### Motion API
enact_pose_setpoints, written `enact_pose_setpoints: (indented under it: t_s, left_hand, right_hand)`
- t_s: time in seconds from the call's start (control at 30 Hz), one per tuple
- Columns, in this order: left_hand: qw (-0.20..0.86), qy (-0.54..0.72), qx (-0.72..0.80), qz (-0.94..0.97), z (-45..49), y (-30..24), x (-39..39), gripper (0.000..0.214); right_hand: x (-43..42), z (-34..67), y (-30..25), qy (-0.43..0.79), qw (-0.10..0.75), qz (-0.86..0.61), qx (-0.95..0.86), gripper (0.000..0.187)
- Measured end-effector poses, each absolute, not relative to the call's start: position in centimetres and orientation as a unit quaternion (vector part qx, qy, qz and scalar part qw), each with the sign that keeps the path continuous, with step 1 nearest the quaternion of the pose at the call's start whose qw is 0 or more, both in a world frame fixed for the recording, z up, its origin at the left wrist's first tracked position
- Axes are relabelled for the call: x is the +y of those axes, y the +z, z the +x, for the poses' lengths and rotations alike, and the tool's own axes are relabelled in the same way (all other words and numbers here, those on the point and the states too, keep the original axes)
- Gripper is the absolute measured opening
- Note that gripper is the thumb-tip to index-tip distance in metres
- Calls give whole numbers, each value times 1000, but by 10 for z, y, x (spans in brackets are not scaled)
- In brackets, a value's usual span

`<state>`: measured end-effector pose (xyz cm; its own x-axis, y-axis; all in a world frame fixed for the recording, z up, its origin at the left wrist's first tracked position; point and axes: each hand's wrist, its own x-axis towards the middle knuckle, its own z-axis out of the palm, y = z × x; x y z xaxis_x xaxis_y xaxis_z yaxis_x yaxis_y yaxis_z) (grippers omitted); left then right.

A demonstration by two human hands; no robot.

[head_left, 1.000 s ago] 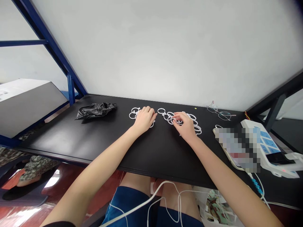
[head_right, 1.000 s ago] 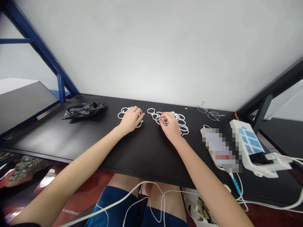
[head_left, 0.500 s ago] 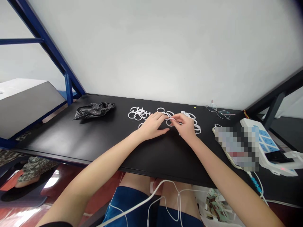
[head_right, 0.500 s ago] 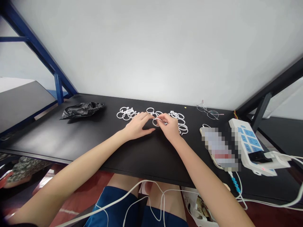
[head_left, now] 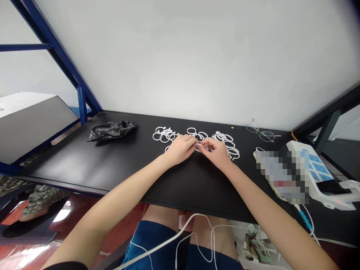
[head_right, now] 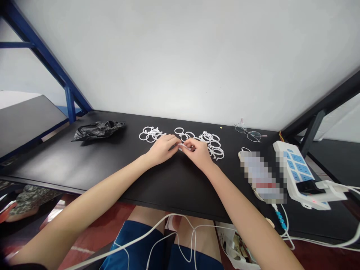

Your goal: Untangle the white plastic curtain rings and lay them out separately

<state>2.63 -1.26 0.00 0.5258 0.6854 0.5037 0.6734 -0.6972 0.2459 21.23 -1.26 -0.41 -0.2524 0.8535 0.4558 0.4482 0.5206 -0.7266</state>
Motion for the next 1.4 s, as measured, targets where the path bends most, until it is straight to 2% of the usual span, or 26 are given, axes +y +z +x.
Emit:
enact_pose_setpoints:
  t_s: [0.23, 0.47, 0.73, 1.13, 1.4]
  left_hand:
    - [0, 313, 406, 859, 28, 1, -12, 17]
    - [-23, 356, 440, 824, 10, -4, 3, 21]
    - [136, 471, 409, 770, 13, -4, 3, 17]
    - [378, 473, 414, 680, 25, -7, -1, 5]
    - [438, 477, 398, 650, 27, -8, 0, 8]
  right_hand:
    - [-13, 211, -1, 259, 432, -445, -740, 27]
    - [-12, 214, 8, 397, 438, -433, -680, 33]
    - [-14, 213, 5, 418, 430, -430, -675, 35]
    - [-18, 211, 4, 449, 365, -406, -708, 33]
    - [-20, 211, 10, 448, 360, -416, -705, 33]
